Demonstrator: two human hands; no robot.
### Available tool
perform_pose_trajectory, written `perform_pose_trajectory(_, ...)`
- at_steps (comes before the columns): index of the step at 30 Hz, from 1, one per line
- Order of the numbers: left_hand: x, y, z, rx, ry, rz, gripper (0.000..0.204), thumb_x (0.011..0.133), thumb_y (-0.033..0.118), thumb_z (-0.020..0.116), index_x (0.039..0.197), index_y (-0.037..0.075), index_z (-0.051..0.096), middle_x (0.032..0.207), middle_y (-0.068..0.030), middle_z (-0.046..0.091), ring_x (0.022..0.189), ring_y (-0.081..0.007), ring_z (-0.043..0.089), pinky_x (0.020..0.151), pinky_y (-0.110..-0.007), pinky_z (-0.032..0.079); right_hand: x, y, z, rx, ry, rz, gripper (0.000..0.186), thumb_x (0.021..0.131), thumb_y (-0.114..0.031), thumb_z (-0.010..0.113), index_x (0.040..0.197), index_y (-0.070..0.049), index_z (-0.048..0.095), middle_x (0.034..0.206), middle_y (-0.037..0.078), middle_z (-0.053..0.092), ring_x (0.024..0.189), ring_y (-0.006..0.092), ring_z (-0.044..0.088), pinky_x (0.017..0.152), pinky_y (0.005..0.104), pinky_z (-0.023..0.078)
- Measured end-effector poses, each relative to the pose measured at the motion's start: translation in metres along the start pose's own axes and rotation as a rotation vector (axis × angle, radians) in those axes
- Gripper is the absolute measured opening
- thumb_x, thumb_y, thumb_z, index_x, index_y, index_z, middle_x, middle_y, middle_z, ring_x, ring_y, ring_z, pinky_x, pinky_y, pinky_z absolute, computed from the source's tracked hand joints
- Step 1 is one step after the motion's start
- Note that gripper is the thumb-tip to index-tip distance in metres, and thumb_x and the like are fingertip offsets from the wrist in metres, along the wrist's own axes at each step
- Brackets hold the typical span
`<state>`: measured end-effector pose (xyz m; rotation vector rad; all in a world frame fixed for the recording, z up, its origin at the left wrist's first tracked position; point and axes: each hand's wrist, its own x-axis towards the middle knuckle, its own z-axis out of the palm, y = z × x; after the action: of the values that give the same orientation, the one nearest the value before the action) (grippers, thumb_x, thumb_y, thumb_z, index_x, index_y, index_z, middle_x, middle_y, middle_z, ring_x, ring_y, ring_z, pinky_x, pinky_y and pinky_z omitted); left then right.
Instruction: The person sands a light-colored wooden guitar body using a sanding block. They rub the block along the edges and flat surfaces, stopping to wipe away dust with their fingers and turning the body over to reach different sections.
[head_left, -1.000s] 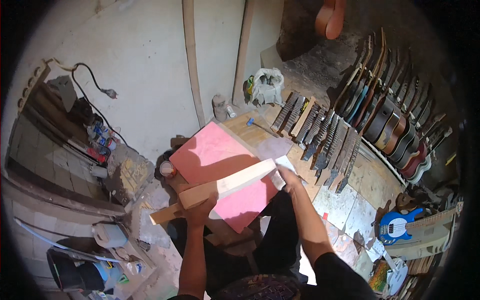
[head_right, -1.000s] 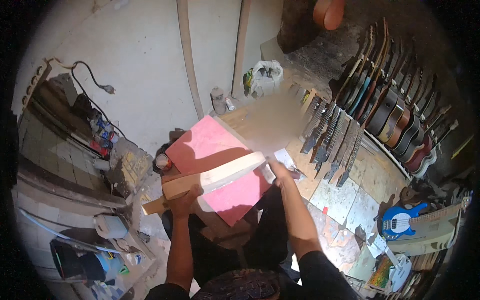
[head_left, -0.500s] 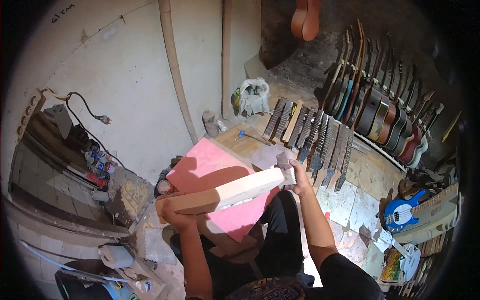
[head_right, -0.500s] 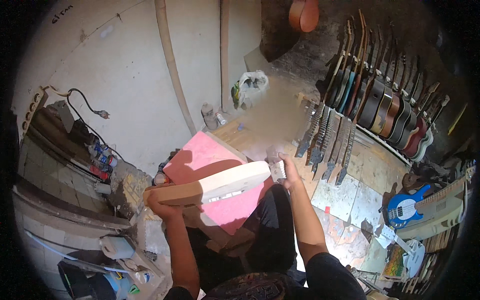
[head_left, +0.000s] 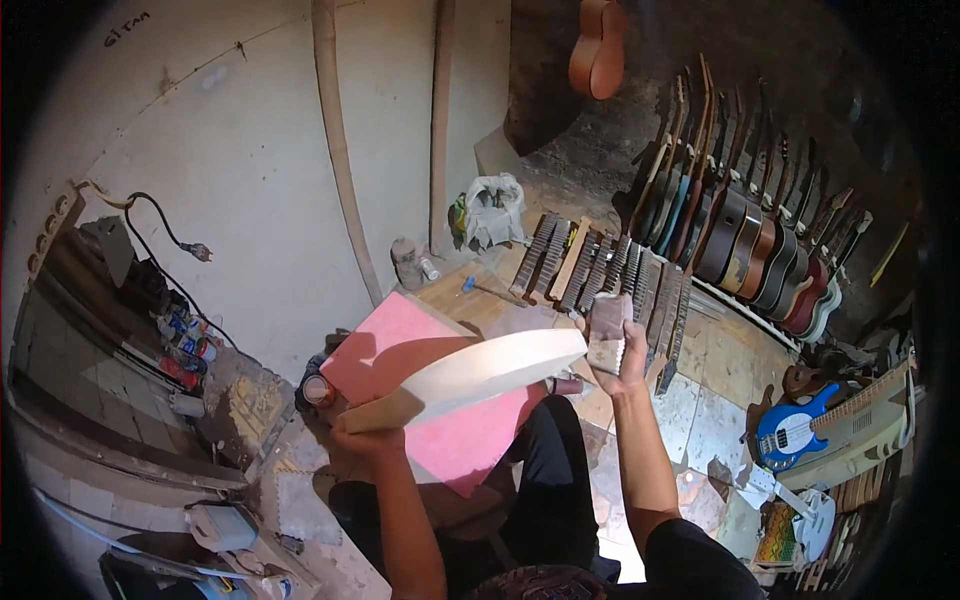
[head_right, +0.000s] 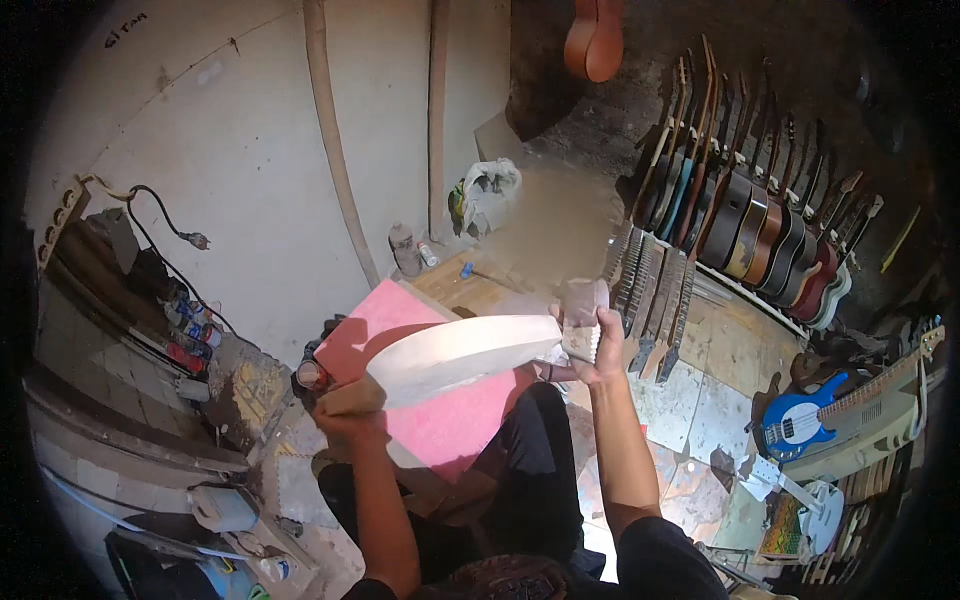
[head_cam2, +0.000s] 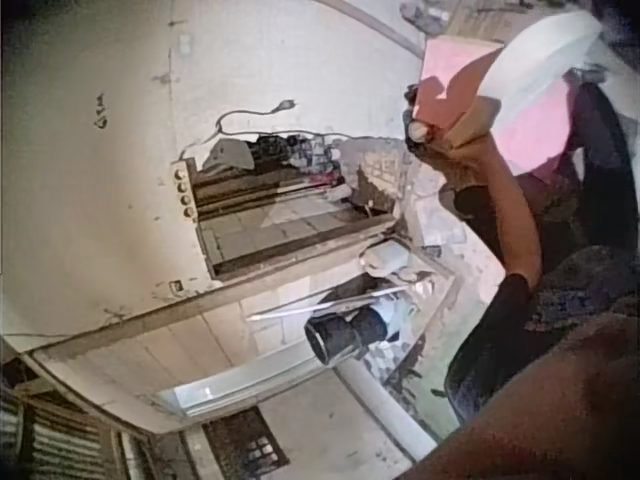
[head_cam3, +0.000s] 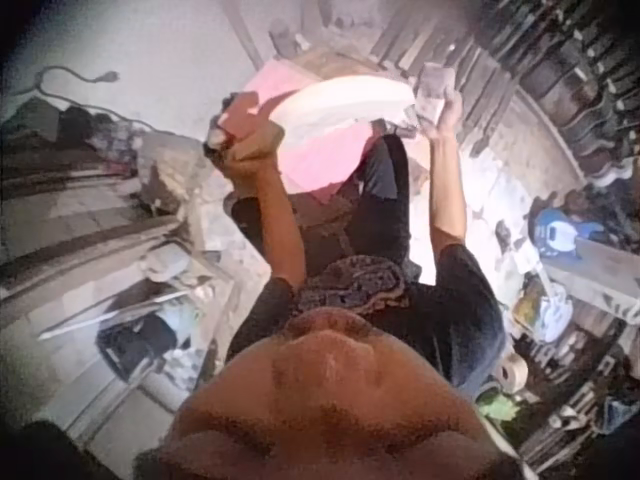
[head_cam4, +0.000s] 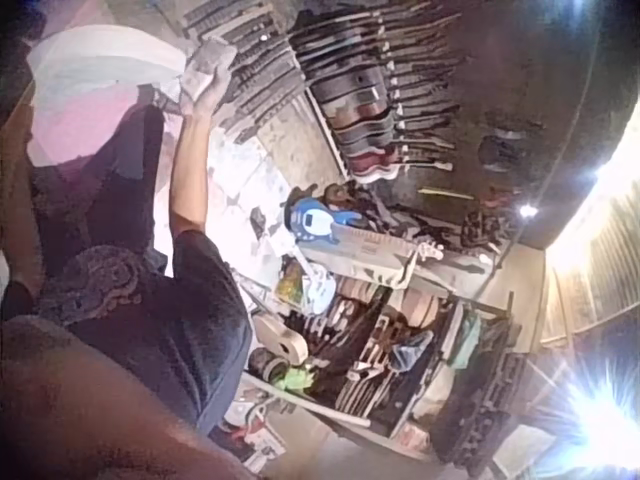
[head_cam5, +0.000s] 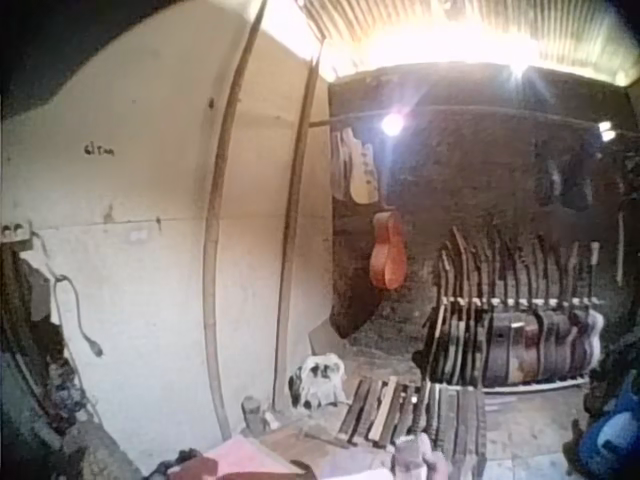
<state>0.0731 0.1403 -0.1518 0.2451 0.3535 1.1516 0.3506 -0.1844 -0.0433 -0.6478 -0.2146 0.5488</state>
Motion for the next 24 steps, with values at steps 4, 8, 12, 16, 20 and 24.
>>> perform_pose_trajectory(4, 0.011, -0.038, -0.048, 0.094, 0.157, 0.064, 0.052, 0.094, 0.044, 0.046, 0.112, 0.002, 0.07, 0.115, -0.0159, 0.072, 0.107, -0.0351, 0.072, 0.095, -0.052, 0.059, 0.001, -0.005, 0.027, -0.104, -0.03, -0.067, 0.061, 0.091, -0.044, 0.071, 0.137, -0.006, 0.061, 0.122, 0.012, 0.072, 0.11, 0.0296, 0.071, 0.101, 0.0442, 0.054)
perform_pose_trajectory(8, 0.01, -0.034, -0.067, -0.01, 0.198, 0.025, 0.05, 0.097, 0.043, 0.048, 0.114, 0.002, 0.069, 0.118, -0.016, 0.071, 0.111, -0.034, 0.071, 0.097, -0.051, 0.059, 0.007, -0.001, 0.039, -0.136, -0.081, -0.07, 0.06, 0.091, -0.043, 0.072, 0.137, -0.005, 0.061, 0.125, 0.01, 0.071, 0.112, 0.0267, 0.07, 0.1, 0.0438, 0.054)
perform_pose_trajectory(12, 0.006, -0.028, -0.055, -0.054, 0.197, -0.066, 0.052, 0.098, 0.044, 0.052, 0.128, 0.002, 0.062, 0.124, -0.0169, 0.068, 0.118, -0.0343, 0.067, 0.1, -0.05, 0.058, 0.018, 0.005, 0.054, -0.251, -0.062, -0.089, 0.057, 0.094, -0.037, 0.069, 0.141, -0.005, 0.059, 0.131, 0.008, 0.067, 0.118, 0.023, 0.065, 0.104, 0.0401, 0.052)
perform_pose_trajectory(16, 0.009, 0.001, -0.048, 0.205, 0.371, -0.145, 0.061, 0.097, 0.046, 0.057, 0.143, 0.007, 0.054, 0.138, -0.0141, 0.065, 0.124, -0.0323, 0.065, 0.11, -0.047, 0.051, 0.032, 0.012, 0.067, -0.455, -0.066, -0.192, 0.053, 0.095, -0.021, 0.064, 0.143, -0.002, 0.057, 0.134, 0.007, 0.065, 0.122, 0.02, 0.062, 0.109, 0.0367, 0.048)
perform_pose_trajectory(20, -0.004, 0.045, 0.0, 0.591, 0.21, 0.465, 0.074, 0.099, 0.048, 0.056, 0.158, 0.007, 0.037, 0.147, -0.0172, 0.058, 0.133, -0.0316, 0.059, 0.117, -0.049, 0.046, 0.043, 0.013, 0.071, -0.585, -0.047, -0.243, 0.052, 0.091, -0.029, 0.073, 0.133, -0.003, 0.058, 0.122, 0.009, 0.066, 0.108, 0.0199, 0.066, 0.098, 0.0355, 0.053)
perform_pose_trajectory(24, -0.081, 0.067, 0.162, 0.884, -0.593, 0.376, 0.073, 0.094, 0.034, 0.067, 0.155, 0.004, 0.044, 0.144, -0.0199, 0.058, 0.132, -0.0305, 0.058, 0.113, -0.046, 0.047, 0.039, 0.01, 0.094, -0.719, -0.089, -0.241, 0.046, 0.09, -0.026, 0.075, 0.128, -0.005, 0.06, 0.119, 0.008, 0.066, 0.106, 0.0172, 0.065, 0.096, 0.0328, 0.052)
